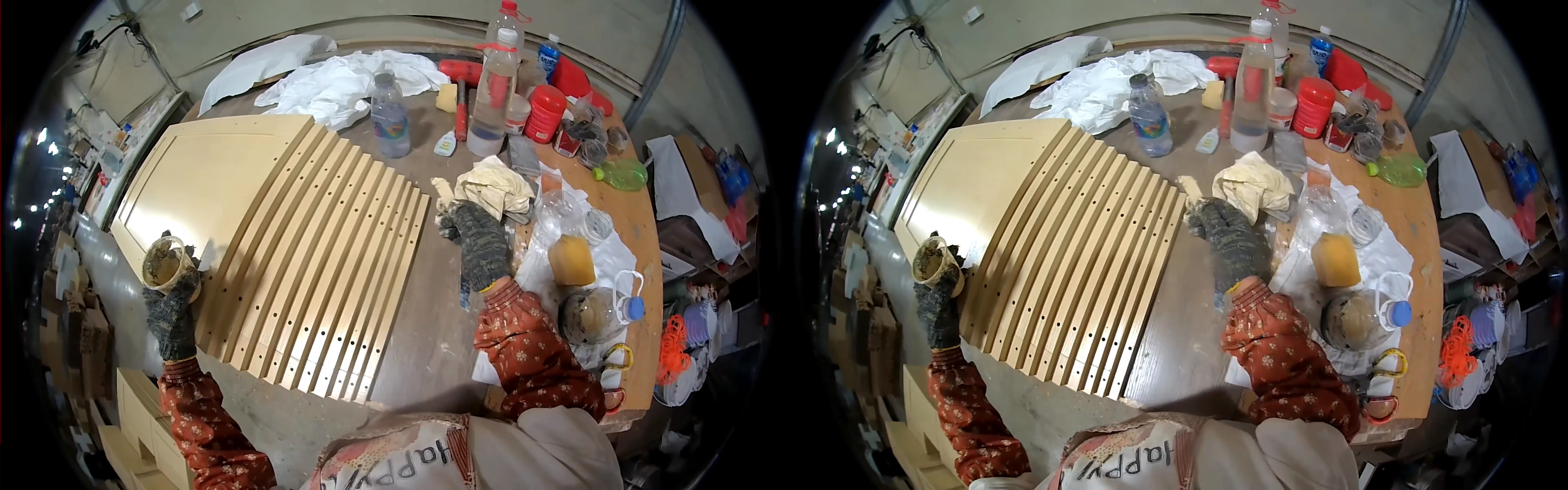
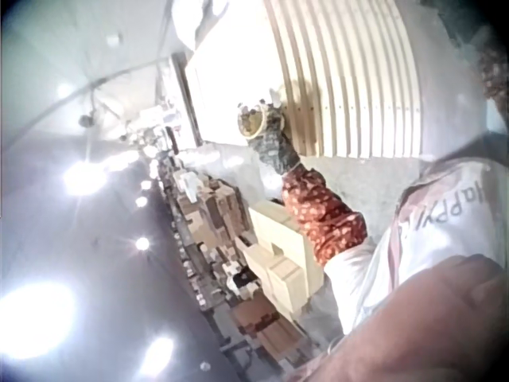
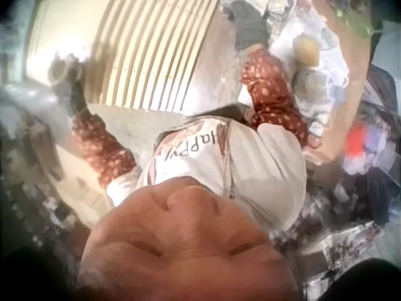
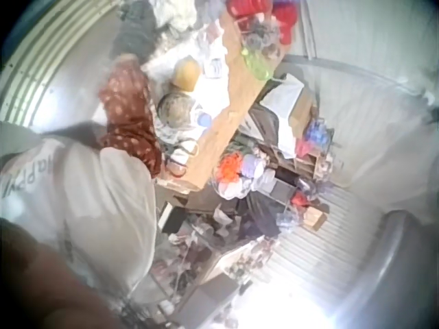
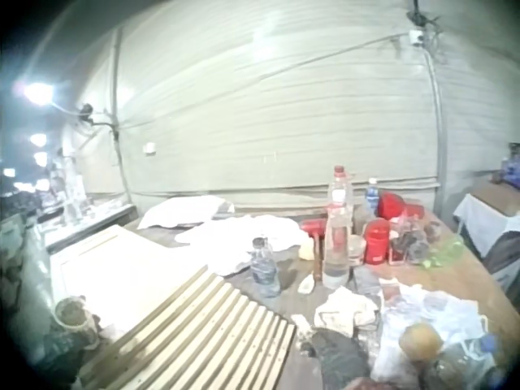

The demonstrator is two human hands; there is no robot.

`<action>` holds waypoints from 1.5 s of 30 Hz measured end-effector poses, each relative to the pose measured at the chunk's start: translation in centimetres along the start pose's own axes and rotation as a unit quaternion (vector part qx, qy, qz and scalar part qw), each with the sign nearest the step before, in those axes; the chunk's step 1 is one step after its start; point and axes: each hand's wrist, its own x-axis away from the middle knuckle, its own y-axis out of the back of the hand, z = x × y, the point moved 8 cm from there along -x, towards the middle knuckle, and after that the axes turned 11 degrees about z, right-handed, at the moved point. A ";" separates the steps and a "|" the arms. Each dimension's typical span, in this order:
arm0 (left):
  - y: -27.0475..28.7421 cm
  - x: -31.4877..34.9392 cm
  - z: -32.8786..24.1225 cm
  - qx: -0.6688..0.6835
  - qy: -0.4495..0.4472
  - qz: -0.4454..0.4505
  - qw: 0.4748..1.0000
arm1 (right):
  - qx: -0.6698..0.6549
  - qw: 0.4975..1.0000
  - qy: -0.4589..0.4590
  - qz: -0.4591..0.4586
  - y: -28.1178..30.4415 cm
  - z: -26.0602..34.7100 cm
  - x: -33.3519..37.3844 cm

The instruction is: The person applies wood filler into holes on the edges of stacked wood panels using an applicator stick and wipes the surfaces with a cloth.

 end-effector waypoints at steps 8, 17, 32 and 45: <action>0.9 0.6 0.7 -0.118 0.007 -0.026 0.993 | 0.321 0.936 0.117 0.082 -1.2 -3.3 -4.2; 0.5 0.3 0.1 -0.059 -0.001 -0.026 0.998 | 0.437 0.881 0.052 0.174 -3.1 -4.5 -7.1; 1.3 1.1 0.6 0.012 -0.017 -0.026 0.999 | 0.465 0.868 0.123 0.121 -3.5 -4.9 -7.1; 2.0 1.0 0.5 -0.281 -0.055 -0.026 0.958 | 0.476 0.863 0.074 0.153 -3.6 -5.3 -6.6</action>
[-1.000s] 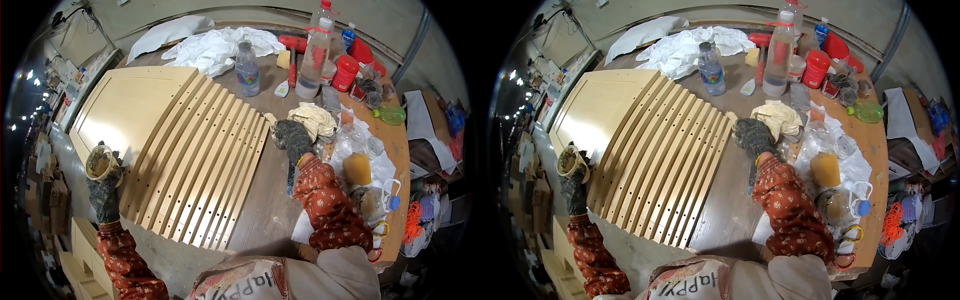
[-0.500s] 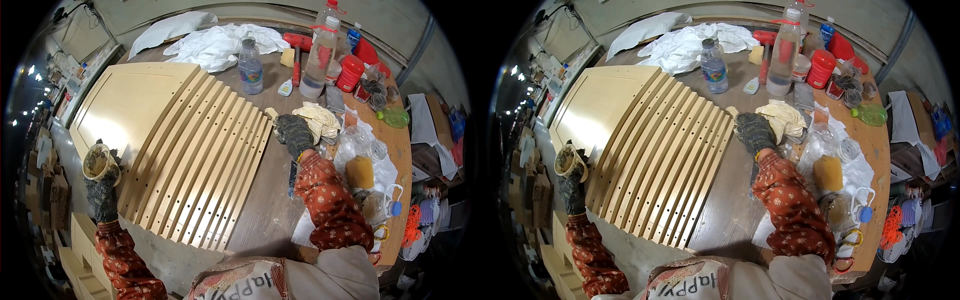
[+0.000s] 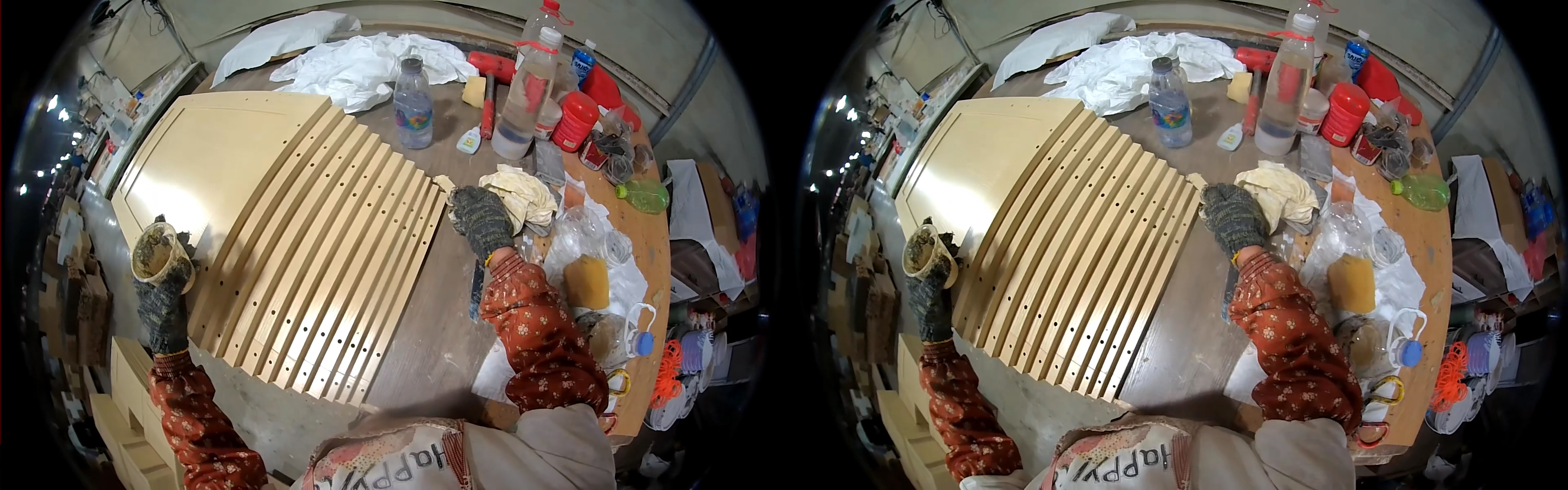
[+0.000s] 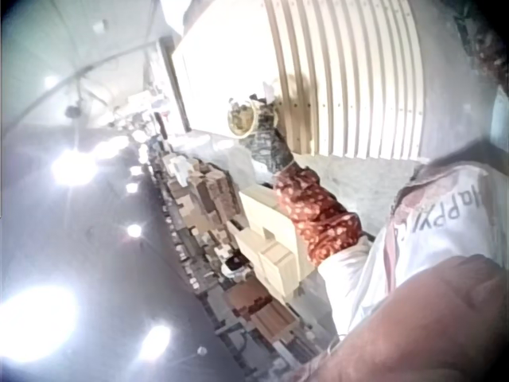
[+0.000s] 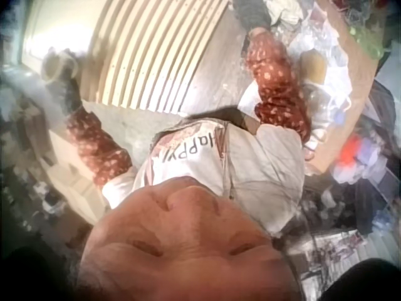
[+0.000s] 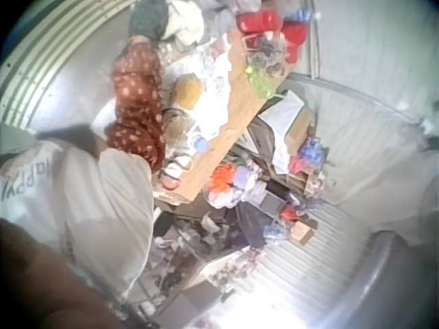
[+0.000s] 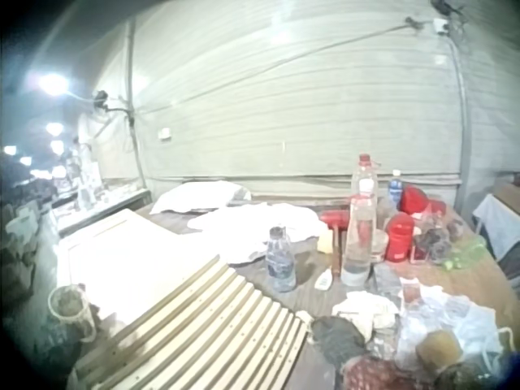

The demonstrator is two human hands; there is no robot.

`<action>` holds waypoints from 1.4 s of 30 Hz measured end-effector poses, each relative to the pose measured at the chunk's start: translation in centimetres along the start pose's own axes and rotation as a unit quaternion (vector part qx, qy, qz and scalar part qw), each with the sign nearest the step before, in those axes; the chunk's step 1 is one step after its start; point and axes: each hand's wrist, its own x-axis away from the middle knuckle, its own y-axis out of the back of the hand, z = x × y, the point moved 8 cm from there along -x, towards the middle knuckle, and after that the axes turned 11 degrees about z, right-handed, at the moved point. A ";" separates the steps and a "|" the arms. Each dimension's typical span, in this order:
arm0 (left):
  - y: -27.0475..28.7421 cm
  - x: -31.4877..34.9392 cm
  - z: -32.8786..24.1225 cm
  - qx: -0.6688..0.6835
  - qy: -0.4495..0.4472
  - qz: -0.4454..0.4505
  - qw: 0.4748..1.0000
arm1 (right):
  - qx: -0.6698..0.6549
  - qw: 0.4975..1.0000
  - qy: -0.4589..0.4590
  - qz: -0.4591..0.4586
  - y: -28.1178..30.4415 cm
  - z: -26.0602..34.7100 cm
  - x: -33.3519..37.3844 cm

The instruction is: The person applies wood filler into holes on the edges of stacked wood panels using an applicator stick and wipes the surfaces with a cloth.

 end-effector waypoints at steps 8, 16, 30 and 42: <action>-0.2 0.3 -0.6 0.195 0.034 0.000 0.980 | 0.007 0.998 -0.020 0.063 -0.2 0.4 0.1; -0.4 0.0 -1.3 0.058 0.018 0.027 0.998 | -0.004 0.998 0.025 -0.056 -0.1 -0.4 1.0; -1.3 -1.0 -2.0 0.284 0.048 0.022 0.957 | -0.725 0.662 -0.143 0.128 -0.9 -0.3 4.6; -0.5 -0.5 -2.1 0.147 0.007 -0.010 0.989 | -0.297 0.954 0.029 -0.014 2.3 -0.3 0.5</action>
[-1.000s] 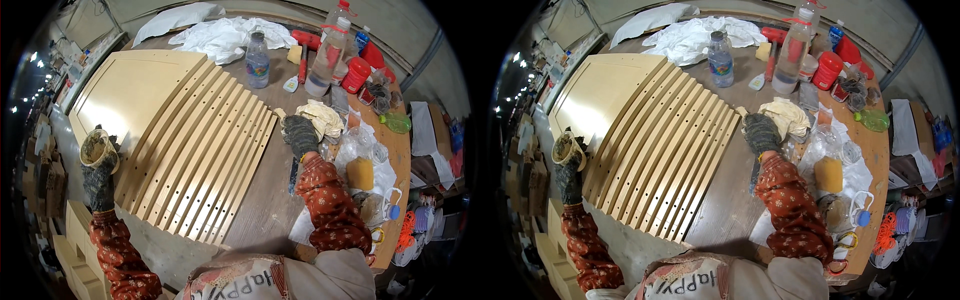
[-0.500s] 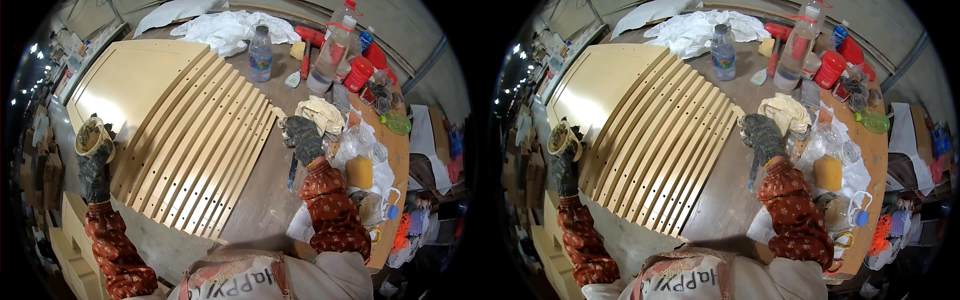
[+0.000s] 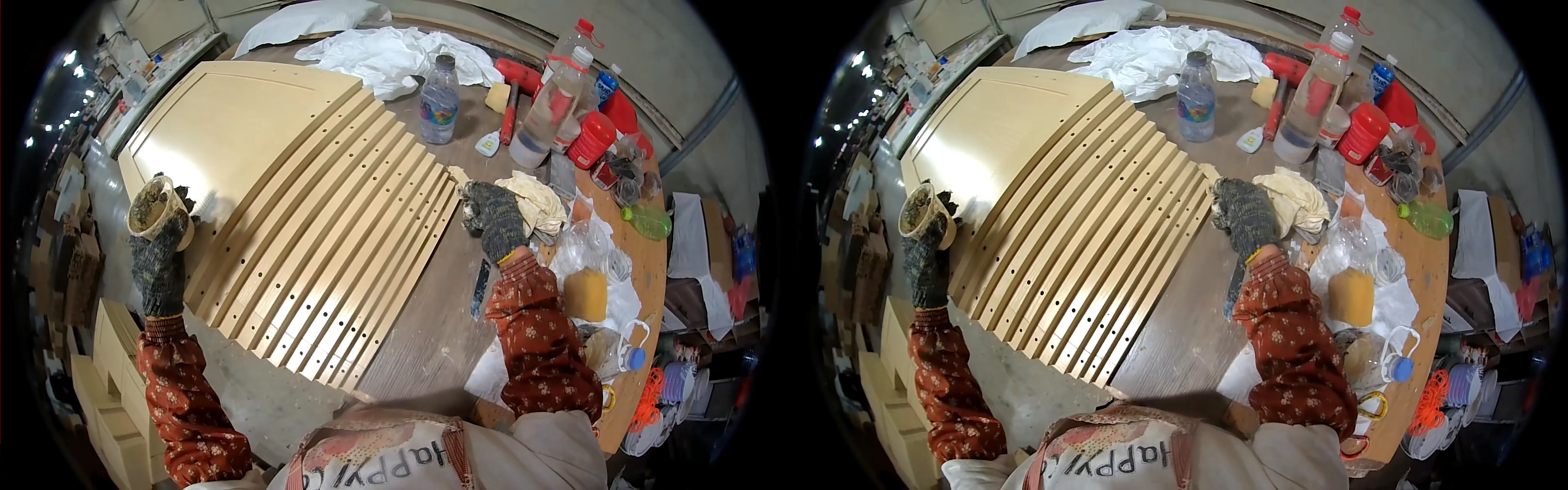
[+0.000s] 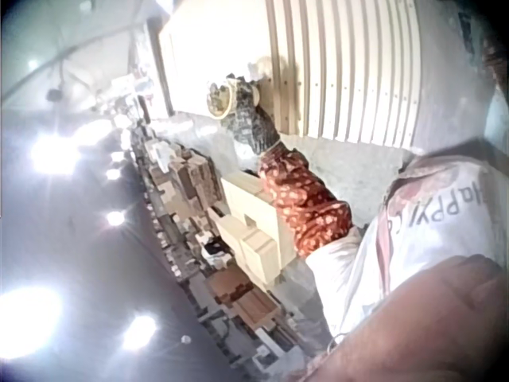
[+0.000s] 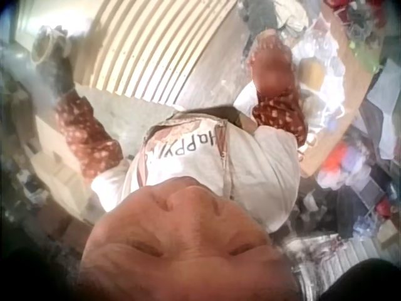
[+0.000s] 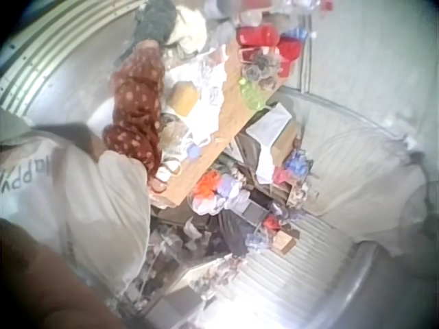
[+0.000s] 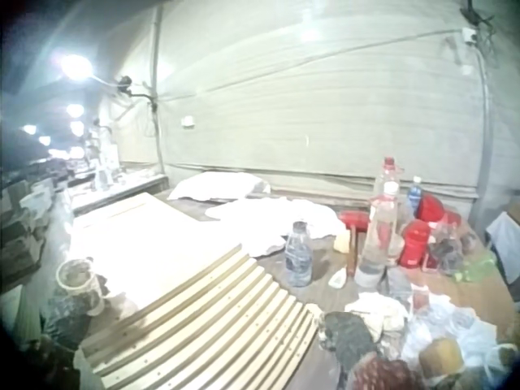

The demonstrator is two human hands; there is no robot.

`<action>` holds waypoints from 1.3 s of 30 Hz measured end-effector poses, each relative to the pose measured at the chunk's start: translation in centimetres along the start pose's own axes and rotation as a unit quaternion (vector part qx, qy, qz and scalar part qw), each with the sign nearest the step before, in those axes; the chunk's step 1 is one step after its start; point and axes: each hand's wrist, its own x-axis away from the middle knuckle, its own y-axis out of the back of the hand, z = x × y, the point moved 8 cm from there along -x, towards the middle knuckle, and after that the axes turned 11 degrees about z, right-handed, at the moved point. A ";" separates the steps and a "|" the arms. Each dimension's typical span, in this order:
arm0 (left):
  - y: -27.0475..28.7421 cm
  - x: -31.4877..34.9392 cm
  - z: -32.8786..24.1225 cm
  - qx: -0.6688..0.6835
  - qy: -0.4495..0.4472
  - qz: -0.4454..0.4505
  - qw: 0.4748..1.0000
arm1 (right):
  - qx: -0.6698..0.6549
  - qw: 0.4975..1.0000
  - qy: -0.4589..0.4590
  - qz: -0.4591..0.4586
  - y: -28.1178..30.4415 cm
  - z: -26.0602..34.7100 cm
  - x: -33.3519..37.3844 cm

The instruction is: The person applies wood filler into holes on the edges of stacked wood panels using an applicator stick and wipes the surfaces with a cloth.

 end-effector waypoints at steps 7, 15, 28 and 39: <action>-0.1 -0.1 0.9 0.198 0.024 0.009 0.980 | 0.268 0.961 0.062 0.015 -0.1 3.0 -1.9; 0.7 -0.1 1.7 0.122 0.031 -0.014 0.992 | 0.314 0.947 0.063 0.009 -0.1 2.3 -2.1; 0.4 -0.3 1.9 0.142 0.027 -0.002 0.989 | 0.281 0.955 0.000 0.098 -0.6 3.4 -4.1; -0.6 -0.7 1.0 0.221 0.041 0.002 0.975 | 0.292 0.951 -0.013 0.099 -0.7 3.7 -4.4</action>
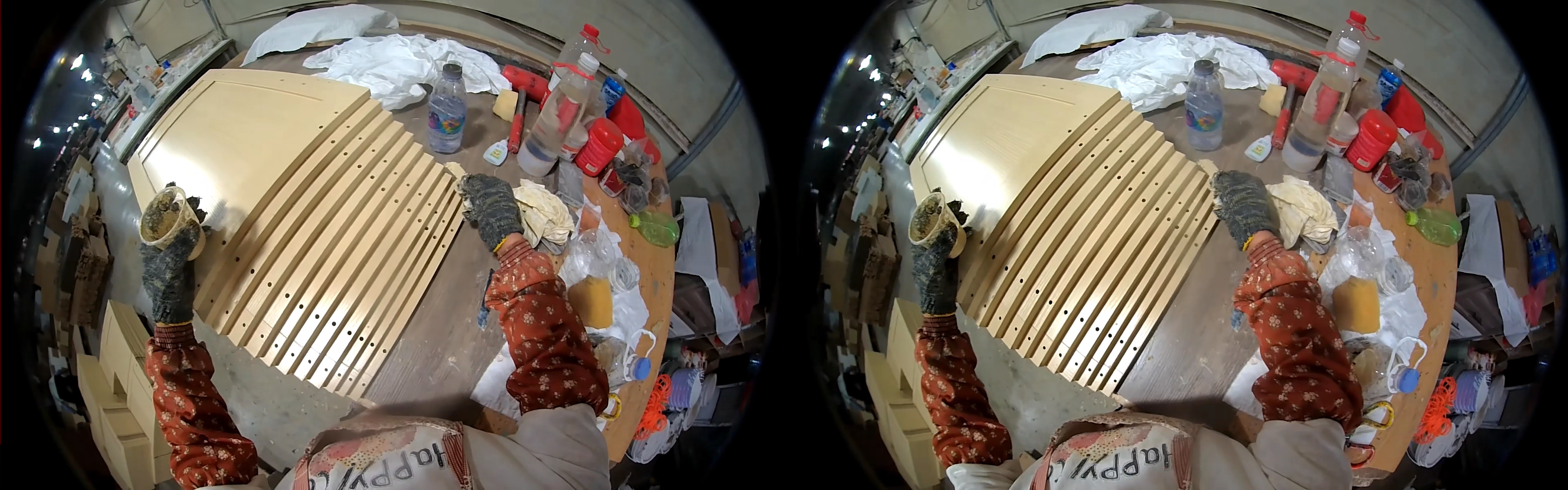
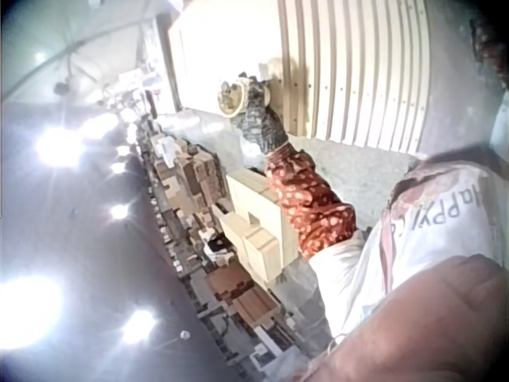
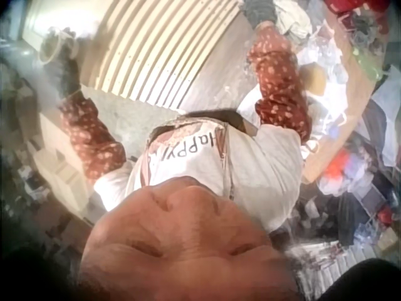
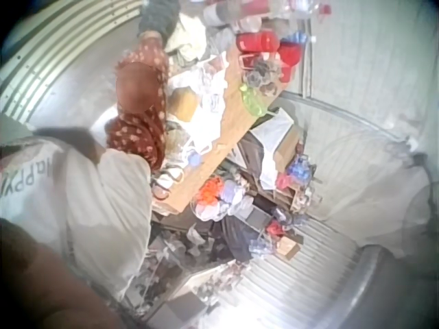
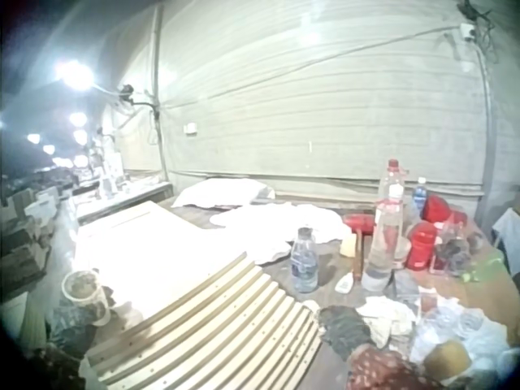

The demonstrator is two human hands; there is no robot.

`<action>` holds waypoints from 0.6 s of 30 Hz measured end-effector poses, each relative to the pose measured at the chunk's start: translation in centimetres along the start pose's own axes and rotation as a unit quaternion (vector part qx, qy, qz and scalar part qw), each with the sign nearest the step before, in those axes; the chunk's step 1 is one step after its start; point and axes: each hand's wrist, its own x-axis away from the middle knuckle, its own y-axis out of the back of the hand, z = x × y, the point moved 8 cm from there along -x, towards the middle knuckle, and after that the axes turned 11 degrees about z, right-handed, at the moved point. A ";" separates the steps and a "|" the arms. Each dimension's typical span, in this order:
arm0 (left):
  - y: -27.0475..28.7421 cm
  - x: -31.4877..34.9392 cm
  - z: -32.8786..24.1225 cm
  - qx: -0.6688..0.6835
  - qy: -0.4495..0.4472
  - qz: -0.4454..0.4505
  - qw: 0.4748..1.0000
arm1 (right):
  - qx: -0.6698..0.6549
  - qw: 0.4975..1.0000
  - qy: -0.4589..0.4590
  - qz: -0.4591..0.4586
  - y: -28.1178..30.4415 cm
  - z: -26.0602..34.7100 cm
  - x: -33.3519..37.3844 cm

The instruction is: The person applies wood filler into holes on the edges of stacked wood panels using an applicator stick and wipes the surfaces with a cloth.

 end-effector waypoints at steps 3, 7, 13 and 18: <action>0.1 0.3 -0.4 -0.053 0.001 -0.016 0.998 | -0.036 0.996 0.025 -0.078 0.5 -0.8 0.9; -0.2 0.6 -1.5 -0.103 0.016 -0.087 0.991 | -0.061 0.997 0.033 -0.027 -0.6 -0.4 0.1; 0.3 0.5 -0.5 -0.151 -0.002 -0.014 0.988 | -0.080 0.992 0.043 -0.089 -1.4 -2.1 0.5; 0.6 0.4 -0.6 -0.164 -0.016 0.013 0.986 | -0.014 0.999 0.027 -0.036 0.1 1.3 1.1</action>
